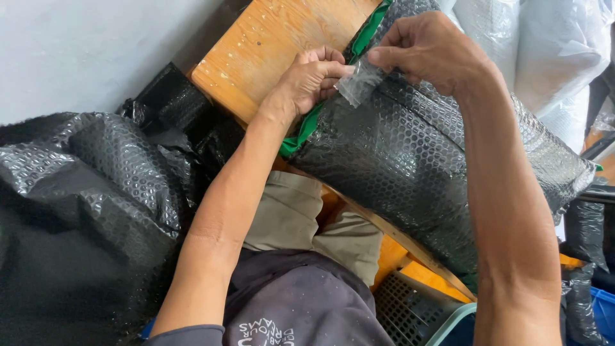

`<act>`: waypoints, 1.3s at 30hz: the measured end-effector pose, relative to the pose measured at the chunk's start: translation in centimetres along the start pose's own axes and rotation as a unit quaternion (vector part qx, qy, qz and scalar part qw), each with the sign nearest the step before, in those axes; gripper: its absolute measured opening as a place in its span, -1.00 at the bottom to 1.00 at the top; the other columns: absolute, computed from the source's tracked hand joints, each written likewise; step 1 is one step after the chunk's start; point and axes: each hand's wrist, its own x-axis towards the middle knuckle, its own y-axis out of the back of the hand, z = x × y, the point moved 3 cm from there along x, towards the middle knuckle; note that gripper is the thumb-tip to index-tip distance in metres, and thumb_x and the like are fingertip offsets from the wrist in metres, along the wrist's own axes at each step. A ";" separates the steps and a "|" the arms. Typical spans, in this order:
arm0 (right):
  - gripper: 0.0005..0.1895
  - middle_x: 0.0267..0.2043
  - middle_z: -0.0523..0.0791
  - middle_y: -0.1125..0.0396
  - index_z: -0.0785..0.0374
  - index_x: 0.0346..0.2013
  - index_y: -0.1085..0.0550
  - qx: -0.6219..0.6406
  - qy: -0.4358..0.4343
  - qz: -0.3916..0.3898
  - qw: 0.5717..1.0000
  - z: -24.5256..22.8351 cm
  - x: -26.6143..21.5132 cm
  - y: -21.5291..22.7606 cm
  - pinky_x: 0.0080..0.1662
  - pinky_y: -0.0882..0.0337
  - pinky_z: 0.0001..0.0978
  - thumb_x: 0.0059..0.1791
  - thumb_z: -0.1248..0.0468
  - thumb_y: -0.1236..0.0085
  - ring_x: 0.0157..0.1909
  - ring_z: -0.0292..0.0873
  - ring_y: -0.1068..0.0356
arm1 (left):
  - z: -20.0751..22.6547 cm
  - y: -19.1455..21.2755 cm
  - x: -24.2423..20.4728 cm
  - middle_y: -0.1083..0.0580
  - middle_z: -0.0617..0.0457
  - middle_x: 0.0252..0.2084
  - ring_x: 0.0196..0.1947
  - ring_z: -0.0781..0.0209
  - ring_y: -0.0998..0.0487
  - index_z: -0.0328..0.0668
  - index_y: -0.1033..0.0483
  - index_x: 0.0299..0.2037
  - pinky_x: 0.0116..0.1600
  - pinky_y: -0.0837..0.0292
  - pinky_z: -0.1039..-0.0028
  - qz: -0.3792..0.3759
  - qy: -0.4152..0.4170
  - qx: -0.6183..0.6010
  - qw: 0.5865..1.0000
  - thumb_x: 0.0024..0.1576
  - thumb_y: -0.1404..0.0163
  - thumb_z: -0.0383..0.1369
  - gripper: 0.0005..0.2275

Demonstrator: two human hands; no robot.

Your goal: The person seals a black bubble mailer on a wooden table using a tape dispenser. They apply clear packing tape to the top and side seams, press the tape down, and smooth the package surface. The tape dispenser and roll are visible on the table.

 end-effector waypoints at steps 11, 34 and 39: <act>-0.78 -0.35 -0.13 -0.39 0.18 -0.26 -0.57 -0.191 0.084 -0.030 0.977 1.5 5.2 -1.1 -0.35 -0.21 -0.15 0.02 0.12 -0.38 -0.35 -0.16 -0.27 | -0.5 0.4 0.7 -0.51 0.12 -0.55 -0.64 0.35 -0.50 -0.08 -0.44 -0.38 -0.51 -0.44 0.62 0.006 0.006 -0.027 1.000 -0.08 -0.31 -0.56 -0.74; -0.77 -0.37 -0.04 -0.44 0.26 -0.36 -0.51 -0.180 0.156 0.055 0.970 4.0 5.3 -3.5 -0.32 -0.36 -0.09 -0.05 0.25 -0.45 -0.27 -0.05 -0.41 | -0.1 0.2 -0.2 -0.50 0.12 -0.45 -0.45 0.33 -0.51 -0.08 -0.42 -0.29 -0.38 -0.42 0.56 0.036 -0.014 0.051 0.998 -0.18 -0.38 -0.45 -0.63; -0.71 -0.38 -0.02 -0.49 0.34 -0.36 -0.56 -0.177 0.187 0.118 0.959 4.3 4.5 -4.1 -0.29 -0.48 -0.23 -0.12 0.23 -0.54 -0.32 -0.09 -0.48 | -0.7 0.3 0.1 -0.53 0.06 -0.50 -0.55 0.30 -0.51 -0.11 -0.38 -0.33 -0.43 -0.42 0.54 0.052 -0.018 0.019 0.998 -0.15 -0.35 -0.56 -0.65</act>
